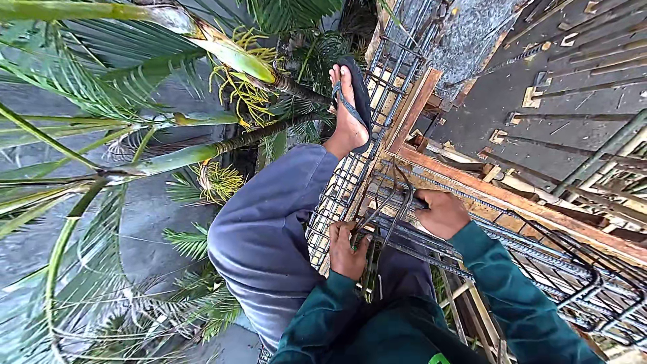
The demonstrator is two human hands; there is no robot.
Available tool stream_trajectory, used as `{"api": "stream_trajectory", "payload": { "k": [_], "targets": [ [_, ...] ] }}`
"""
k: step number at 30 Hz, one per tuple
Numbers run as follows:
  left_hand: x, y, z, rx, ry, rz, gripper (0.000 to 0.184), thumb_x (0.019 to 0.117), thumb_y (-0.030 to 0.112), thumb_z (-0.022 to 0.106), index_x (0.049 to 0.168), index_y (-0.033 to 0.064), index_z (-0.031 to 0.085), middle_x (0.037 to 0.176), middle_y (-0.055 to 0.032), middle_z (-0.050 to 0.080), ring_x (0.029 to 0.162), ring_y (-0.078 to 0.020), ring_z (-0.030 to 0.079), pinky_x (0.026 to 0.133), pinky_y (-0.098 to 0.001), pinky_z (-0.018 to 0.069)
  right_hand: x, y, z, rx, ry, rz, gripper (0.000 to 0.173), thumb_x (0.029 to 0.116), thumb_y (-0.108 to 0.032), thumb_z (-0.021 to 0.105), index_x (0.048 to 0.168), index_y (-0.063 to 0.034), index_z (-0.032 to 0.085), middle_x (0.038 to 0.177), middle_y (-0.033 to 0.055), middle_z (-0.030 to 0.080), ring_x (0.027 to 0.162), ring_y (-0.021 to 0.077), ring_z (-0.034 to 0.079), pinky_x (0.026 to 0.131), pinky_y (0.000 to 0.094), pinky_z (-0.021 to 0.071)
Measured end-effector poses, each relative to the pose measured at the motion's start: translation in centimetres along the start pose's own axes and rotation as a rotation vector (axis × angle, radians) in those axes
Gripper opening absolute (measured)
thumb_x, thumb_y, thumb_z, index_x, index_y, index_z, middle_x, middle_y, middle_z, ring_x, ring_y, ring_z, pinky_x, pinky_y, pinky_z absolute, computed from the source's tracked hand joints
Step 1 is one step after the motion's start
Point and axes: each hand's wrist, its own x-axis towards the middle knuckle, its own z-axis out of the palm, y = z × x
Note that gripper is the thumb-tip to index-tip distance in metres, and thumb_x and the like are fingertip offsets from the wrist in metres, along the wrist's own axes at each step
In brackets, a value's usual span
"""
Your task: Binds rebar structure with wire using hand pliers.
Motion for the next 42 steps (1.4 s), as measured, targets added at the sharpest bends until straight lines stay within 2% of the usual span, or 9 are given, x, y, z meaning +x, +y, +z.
{"api": "stream_trajectory", "payload": {
  "k": [6,12,16,22,29,32,35,38,42],
  "targets": [
    [-0.9,-0.5,1.5,-0.010,0.047,-0.011,0.030,0.0873,0.010,0.076,0.108,-0.0104,0.069,0.107,-0.0211,0.059,0.078,-0.0122,0.060,0.062,-0.0197,0.0517,0.1,0.2,0.3,0.028,0.006,-0.014,0.008,0.0932,-0.015,0.067,0.099,-0.0157,0.073,0.086,0.0118,0.073,0.085,0.0342,0.071,0.072,0.0618,0.0525],
    [-4.6,0.2,5.6,-0.042,0.275,0.037,0.029,0.0881,0.006,0.070,0.113,-0.0080,0.070,0.120,-0.0255,0.054,0.098,-0.0162,0.066,0.080,-0.0209,0.0595,0.2,0.1,0.2,0.019,0.003,0.008,0.009,0.0926,-0.016,0.068,0.099,-0.0171,0.073,0.084,0.0111,0.073,0.085,0.0337,0.071,0.071,0.0608,0.0531],
    [-7.1,1.4,5.3,-0.336,0.081,-0.032,0.066,0.0942,0.037,0.063,0.136,-0.0137,0.055,0.135,-0.0297,0.052,0.122,-0.0254,0.059,0.102,-0.0348,0.0543,0.6,0.4,-0.2,-0.004,-0.002,-0.007,0.006,0.0944,-0.017,0.067,0.099,-0.0165,0.072,0.084,0.0120,0.071,0.083,0.0351,0.070,0.070,0.0626,0.0514],
    [3.5,-1.6,3.3,-0.852,0.107,-0.887,0.051,0.1138,0.029,0.027,0.153,-0.0031,0.036,0.142,-0.0247,0.057,0.123,-0.0293,0.062,0.102,-0.0437,0.0494,0.5,1.0,-0.2,0.021,0.005,-0.024,0.010,0.0922,-0.017,0.065,0.096,-0.0093,0.070,0.084,0.0145,0.068,0.085,0.0355,0.067,0.074,0.0629,0.0498],
    [11.2,-2.8,12.0,-0.748,-0.631,-1.090,0.050,0.1103,0.038,0.044,0.144,0.0010,0.046,0.123,-0.0208,0.065,0.096,-0.0261,0.068,0.081,-0.0394,0.0561,0.5,1.9,0.0,0.016,0.059,-0.075,0.014,0.0862,-0.020,0.062,0.095,-0.0123,0.070,0.075,0.0069,0.065,0.071,0.0262,0.064,0.062,0.0553,0.0490],
    [14.0,3.2,6.9,-0.365,-0.769,-0.892,0.038,0.1117,0.017,0.042,0.139,-0.0082,0.049,0.124,-0.0226,0.065,0.104,-0.0260,0.069,0.088,-0.0383,0.0579,0.9,2.2,0.2,0.018,0.095,-0.089,0.014,0.0830,-0.019,0.062,0.093,-0.0134,0.070,0.073,0.0047,0.065,0.069,0.0238,0.064,0.060,0.0532,0.0490],
    [17.2,11.1,1.4,0.284,-0.848,-0.732,0.030,0.1019,0.016,0.063,0.123,-0.0050,0.066,0.125,-0.0200,0.068,0.114,-0.0297,0.066,0.101,-0.0443,0.0515,0.7,2.2,0.5,0.023,0.109,-0.106,0.015,0.0809,-0.019,0.062,0.092,-0.0148,0.070,0.069,0.0021,0.063,0.065,0.0208,0.063,0.056,0.0502,0.0481],
    [16.9,2.0,5.9,0.243,-0.707,-0.684,0.037,0.0922,0.017,0.075,0.120,-0.0069,0.068,0.118,-0.0262,0.069,0.110,-0.0394,0.066,0.098,-0.0568,0.0517,0.4,2.2,0.7,0.037,0.116,-0.127,0.016,0.0810,-0.020,0.061,0.092,-0.0139,0.070,0.068,0.0023,0.063,0.063,0.0209,0.063,0.054,0.0495,0.0484],
    [15.2,-10.3,12.7,0.067,-0.609,-0.641,0.065,0.0891,0.024,0.076,0.146,0.0022,0.053,0.119,-0.0254,0.069,0.106,-0.0396,0.069,0.093,-0.0601,0.0554,0.4,2.1,1.1,0.029,0.103,-0.118,0.015,0.0805,-0.020,0.062,0.092,-0.0147,0.070,0.069,0.0026,0.063,0.064,0.0217,0.064,0.055,0.0504,0.0485]
  ]
}}
